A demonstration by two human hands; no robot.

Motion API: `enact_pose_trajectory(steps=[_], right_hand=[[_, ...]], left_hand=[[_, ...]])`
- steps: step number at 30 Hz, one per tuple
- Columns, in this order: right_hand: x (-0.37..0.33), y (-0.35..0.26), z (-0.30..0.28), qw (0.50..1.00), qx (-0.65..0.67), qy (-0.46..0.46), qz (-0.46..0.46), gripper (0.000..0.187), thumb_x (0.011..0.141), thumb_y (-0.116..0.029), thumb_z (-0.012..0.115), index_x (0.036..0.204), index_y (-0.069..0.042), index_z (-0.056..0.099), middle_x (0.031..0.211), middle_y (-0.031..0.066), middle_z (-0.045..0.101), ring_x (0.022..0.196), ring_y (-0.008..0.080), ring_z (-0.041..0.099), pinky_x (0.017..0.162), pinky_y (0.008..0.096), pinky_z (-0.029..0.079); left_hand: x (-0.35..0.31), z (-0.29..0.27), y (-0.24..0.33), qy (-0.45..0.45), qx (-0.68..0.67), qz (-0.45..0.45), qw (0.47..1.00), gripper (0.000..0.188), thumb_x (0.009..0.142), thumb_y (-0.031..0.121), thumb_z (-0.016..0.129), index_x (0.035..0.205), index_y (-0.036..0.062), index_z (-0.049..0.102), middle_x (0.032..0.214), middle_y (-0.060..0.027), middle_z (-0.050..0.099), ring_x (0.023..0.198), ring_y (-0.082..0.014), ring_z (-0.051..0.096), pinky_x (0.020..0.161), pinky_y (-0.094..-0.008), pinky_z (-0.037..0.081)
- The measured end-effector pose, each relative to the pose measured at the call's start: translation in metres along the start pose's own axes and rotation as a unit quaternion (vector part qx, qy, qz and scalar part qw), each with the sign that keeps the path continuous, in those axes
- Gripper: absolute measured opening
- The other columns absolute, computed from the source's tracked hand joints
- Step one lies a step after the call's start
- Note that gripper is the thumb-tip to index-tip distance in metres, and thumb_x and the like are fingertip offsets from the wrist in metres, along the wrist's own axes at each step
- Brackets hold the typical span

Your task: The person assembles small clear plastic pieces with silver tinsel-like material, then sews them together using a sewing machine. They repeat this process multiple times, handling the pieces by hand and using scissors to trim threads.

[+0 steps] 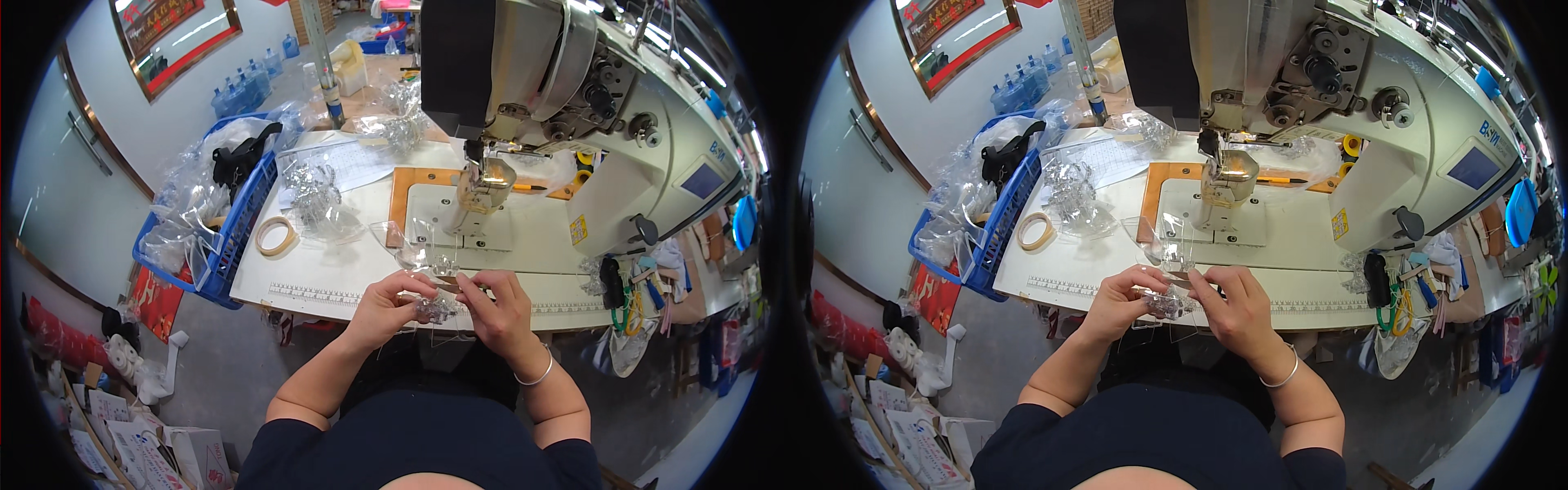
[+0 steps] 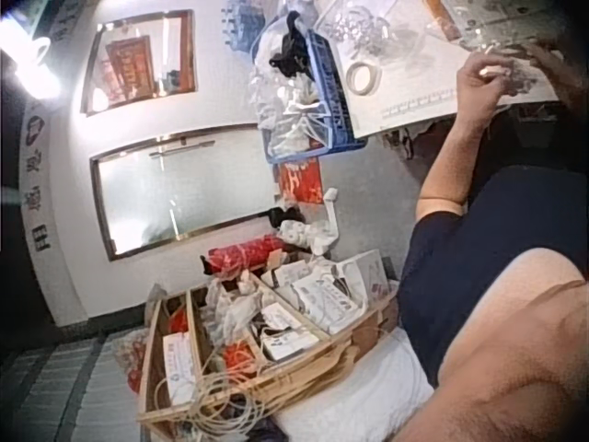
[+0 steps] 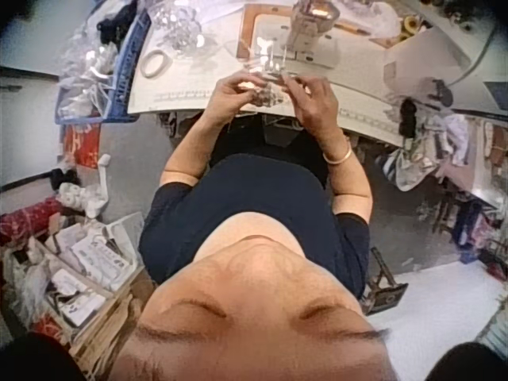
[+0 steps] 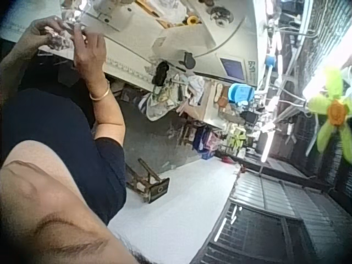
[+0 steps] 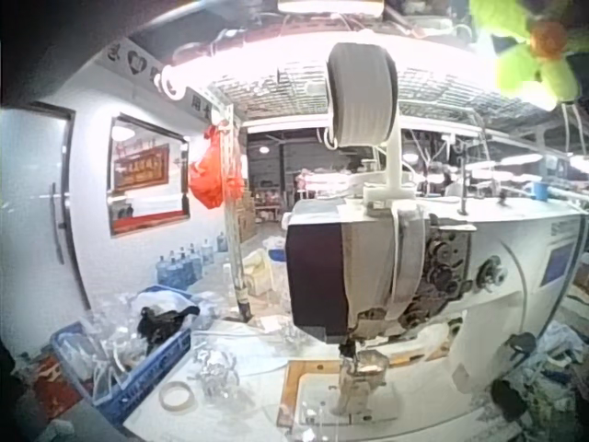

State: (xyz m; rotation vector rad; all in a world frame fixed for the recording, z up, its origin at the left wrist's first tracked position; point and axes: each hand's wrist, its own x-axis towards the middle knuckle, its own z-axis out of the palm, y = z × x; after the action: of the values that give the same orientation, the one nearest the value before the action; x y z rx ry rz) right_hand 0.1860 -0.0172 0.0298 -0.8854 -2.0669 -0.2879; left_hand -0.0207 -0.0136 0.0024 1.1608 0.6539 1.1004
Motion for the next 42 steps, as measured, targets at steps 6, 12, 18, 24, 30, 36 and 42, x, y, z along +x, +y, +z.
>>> enact_pose_trajectory(steps=[6, 12, 18, 24, 30, 36, 42], right_hand=[[-0.006, -0.004, 0.000, 0.999, 0.015, 0.006, 0.035, 0.037, 0.067, -0.003, 0.074, 0.103, -0.003, 0.065, 0.086, 0.0057, 0.055, 0.073, 0.0223, 0.054, 0.060, 0.0312, 0.046], [-0.006, -0.006, 0.006, 0.999, 0.013, 0.017, 0.050, 0.038, 0.066, -0.002, 0.074, 0.103, -0.003, 0.065, 0.087, 0.0059, 0.055, 0.074, 0.0225, 0.055, 0.060, 0.0311, 0.047], [-0.003, -0.006, 0.007, 0.999, 0.017, 0.018, 0.037, 0.038, 0.065, -0.002, 0.073, 0.102, -0.004, 0.065, 0.087, 0.0061, 0.056, 0.074, 0.0220, 0.055, 0.060, 0.0309, 0.047], [-0.010, -0.002, 0.012, 0.975, 0.160, 0.051, 0.144, 0.029, 0.072, -0.001, 0.071, 0.100, -0.004, 0.065, 0.086, 0.0072, 0.056, 0.074, 0.0187, 0.056, 0.061, 0.0283, 0.047], [-0.012, -0.003, 0.009, 0.758, 0.545, -0.015, 0.358, 0.025, 0.076, 0.006, 0.066, 0.099, -0.004, 0.065, 0.088, 0.0052, 0.059, 0.080, 0.0129, 0.056, 0.067, 0.0250, 0.046], [0.002, 0.001, 0.006, 0.929, 0.361, -0.025, 0.080, 0.043, 0.060, 0.018, 0.056, 0.095, -0.005, 0.068, 0.096, 0.0075, 0.062, 0.080, 0.0161, 0.059, 0.068, 0.0249, 0.048], [0.004, 0.003, -0.016, 0.934, 0.304, 0.005, 0.189, 0.042, 0.070, 0.004, 0.067, 0.110, -0.009, 0.066, 0.105, 0.0096, 0.057, 0.084, 0.0189, 0.057, 0.070, 0.0311, 0.049]], left_hand=[[0.001, -0.003, -0.005, 0.011, -0.011, 0.018, 1.000, 0.024, 0.078, -0.012, 0.057, 0.097, 0.0008, 0.064, 0.115, -0.0112, 0.054, 0.091, -0.0176, 0.062, 0.073, -0.0274, 0.057], [0.004, 0.003, -0.003, 0.017, -0.039, 0.000, 0.999, 0.023, 0.077, -0.012, 0.058, 0.096, 0.0005, 0.064, 0.114, -0.0108, 0.054, 0.090, -0.0177, 0.063, 0.071, -0.0268, 0.057], [0.001, 0.005, -0.003, 0.015, -0.030, 0.010, 0.999, 0.024, 0.077, -0.013, 0.058, 0.095, 0.0004, 0.064, 0.112, -0.0101, 0.054, 0.091, -0.0174, 0.062, 0.073, -0.0272, 0.056], [-0.002, 0.011, 0.005, 0.020, -0.029, -0.036, 0.999, 0.028, 0.082, -0.010, 0.058, 0.108, 0.0003, 0.053, 0.108, -0.0088, 0.054, 0.096, -0.0159, 0.060, 0.080, -0.0295, 0.054], [0.006, 0.003, -0.015, 0.034, 0.032, 0.163, 0.985, 0.038, 0.081, -0.012, 0.060, 0.104, 0.0054, 0.037, 0.100, -0.0121, 0.059, 0.097, -0.0162, 0.060, 0.086, -0.0273, 0.050], [0.011, -0.003, 0.000, -0.002, 0.218, 0.248, 0.944, 0.027, 0.073, -0.010, 0.067, 0.094, 0.0040, 0.057, 0.098, -0.0112, 0.059, 0.100, -0.0268, 0.059, 0.090, -0.0385, 0.046], [0.013, -0.017, 0.018, 0.027, 0.436, 0.514, 0.738, 0.027, 0.061, -0.005, 0.070, 0.075, 0.0176, 0.065, 0.093, -0.0014, 0.058, 0.090, -0.0211, 0.063, 0.076, -0.0369, 0.044]])
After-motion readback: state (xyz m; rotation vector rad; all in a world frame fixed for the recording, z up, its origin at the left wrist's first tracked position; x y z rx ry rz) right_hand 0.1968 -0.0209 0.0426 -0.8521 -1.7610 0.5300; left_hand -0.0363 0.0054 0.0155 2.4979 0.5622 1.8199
